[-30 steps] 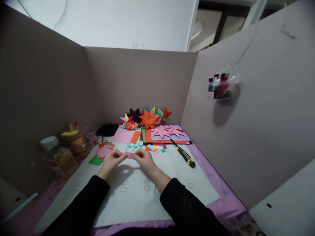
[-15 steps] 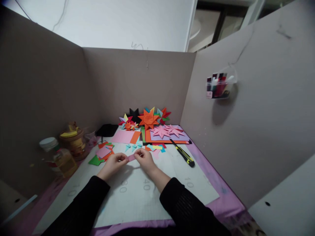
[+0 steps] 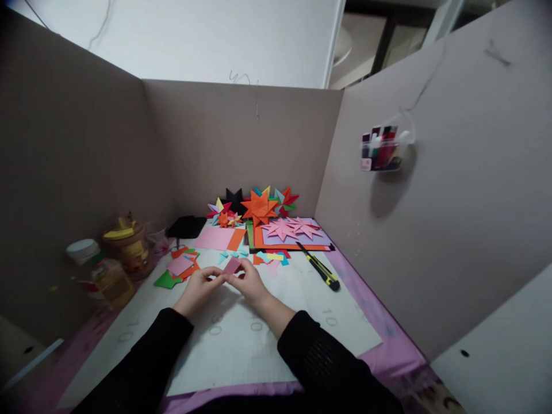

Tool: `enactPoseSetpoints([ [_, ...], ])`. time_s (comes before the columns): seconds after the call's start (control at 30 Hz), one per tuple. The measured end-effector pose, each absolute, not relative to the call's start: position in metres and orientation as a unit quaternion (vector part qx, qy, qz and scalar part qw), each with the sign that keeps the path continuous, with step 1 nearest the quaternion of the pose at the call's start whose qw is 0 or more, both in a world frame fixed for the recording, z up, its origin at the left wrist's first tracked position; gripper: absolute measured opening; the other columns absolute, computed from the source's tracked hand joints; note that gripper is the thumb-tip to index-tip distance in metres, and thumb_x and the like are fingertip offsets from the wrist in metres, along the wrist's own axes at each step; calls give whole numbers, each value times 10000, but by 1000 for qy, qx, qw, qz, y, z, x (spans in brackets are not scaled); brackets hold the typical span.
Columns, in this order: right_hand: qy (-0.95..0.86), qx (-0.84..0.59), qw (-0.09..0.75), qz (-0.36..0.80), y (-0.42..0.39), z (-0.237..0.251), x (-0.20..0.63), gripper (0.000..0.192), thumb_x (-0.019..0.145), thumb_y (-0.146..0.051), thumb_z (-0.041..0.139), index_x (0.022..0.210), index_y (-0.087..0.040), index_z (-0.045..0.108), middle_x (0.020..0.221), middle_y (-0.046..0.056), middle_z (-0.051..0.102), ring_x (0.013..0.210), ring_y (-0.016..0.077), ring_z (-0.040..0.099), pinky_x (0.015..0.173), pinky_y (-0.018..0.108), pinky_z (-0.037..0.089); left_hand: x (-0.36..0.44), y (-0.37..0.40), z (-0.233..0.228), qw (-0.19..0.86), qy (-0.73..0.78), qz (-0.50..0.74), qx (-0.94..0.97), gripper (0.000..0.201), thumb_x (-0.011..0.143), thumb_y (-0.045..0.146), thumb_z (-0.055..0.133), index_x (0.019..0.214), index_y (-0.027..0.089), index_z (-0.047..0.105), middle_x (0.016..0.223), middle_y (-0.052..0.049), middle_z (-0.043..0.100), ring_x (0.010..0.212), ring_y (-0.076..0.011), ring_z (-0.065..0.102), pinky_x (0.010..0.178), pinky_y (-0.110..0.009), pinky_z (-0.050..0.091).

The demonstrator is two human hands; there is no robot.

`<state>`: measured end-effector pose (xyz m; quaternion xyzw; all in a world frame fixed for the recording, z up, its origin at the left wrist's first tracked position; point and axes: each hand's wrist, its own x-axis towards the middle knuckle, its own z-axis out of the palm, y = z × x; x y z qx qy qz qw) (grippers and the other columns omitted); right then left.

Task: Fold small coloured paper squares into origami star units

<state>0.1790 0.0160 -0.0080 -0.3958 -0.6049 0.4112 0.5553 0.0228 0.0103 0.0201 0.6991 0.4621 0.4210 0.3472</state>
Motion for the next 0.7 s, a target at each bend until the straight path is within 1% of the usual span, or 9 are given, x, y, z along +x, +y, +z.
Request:
enactPoseSetpoints([
  [0.1, -616, -416, 540, 395, 15, -10, 176, 230, 679, -333, 674, 808, -159, 598, 773, 23, 576, 732, 161, 545, 612, 253, 434, 24, 11, 18, 343, 464, 423, 698, 261, 705, 379, 602, 686, 125, 661, 668, -35, 646, 646, -154, 558, 572, -219, 398],
  [0.23, -608, -426, 549, 384, 15, -11, 175, 217, 661, -347, 692, 728, -152, 624, 711, 16, 582, 685, 157, 533, 604, 256, 413, 22, 12, 15, 327, 464, 422, 707, 283, 717, 399, 588, 656, 129, 647, 638, -19, 623, 615, -137, 534, 541, -209, 376],
  [0.4, -563, -408, 588, 413, 24, -15, 181, 182, 672, -323, 672, 637, -160, 599, 609, -16, 538, 601, 125, 479, 590, 247, 379, 22, 14, 12, 314, 473, 414, 711, 297, 729, 412, 574, 643, 134, 639, 612, -3, 601, 570, -116, 496, 511, -199, 346],
  [0.53, -519, -399, 620, 432, 32, -18, 189, 179, 684, -309, 654, 611, -162, 585, 563, -31, 499, 560, 109, 438, 560, 238, 355, 22, 15, 11, 320, 492, 394, 707, 300, 716, 419, 585, 657, 132, 653, 609, -2, 611, 550, -112, 482, 513, -201, 341],
  [0.7, -525, -395, 622, 427, 34, -19, 193, 181, 688, -313, 647, 617, -163, 574, 578, -30, 497, 574, 108, 444, 572, 239, 367, 21, 15, 13, 326, 492, 394, 705, 325, 701, 443, 589, 643, 131, 660, 595, -3, 612, 565, -125, 495, 540, -209, 354],
])
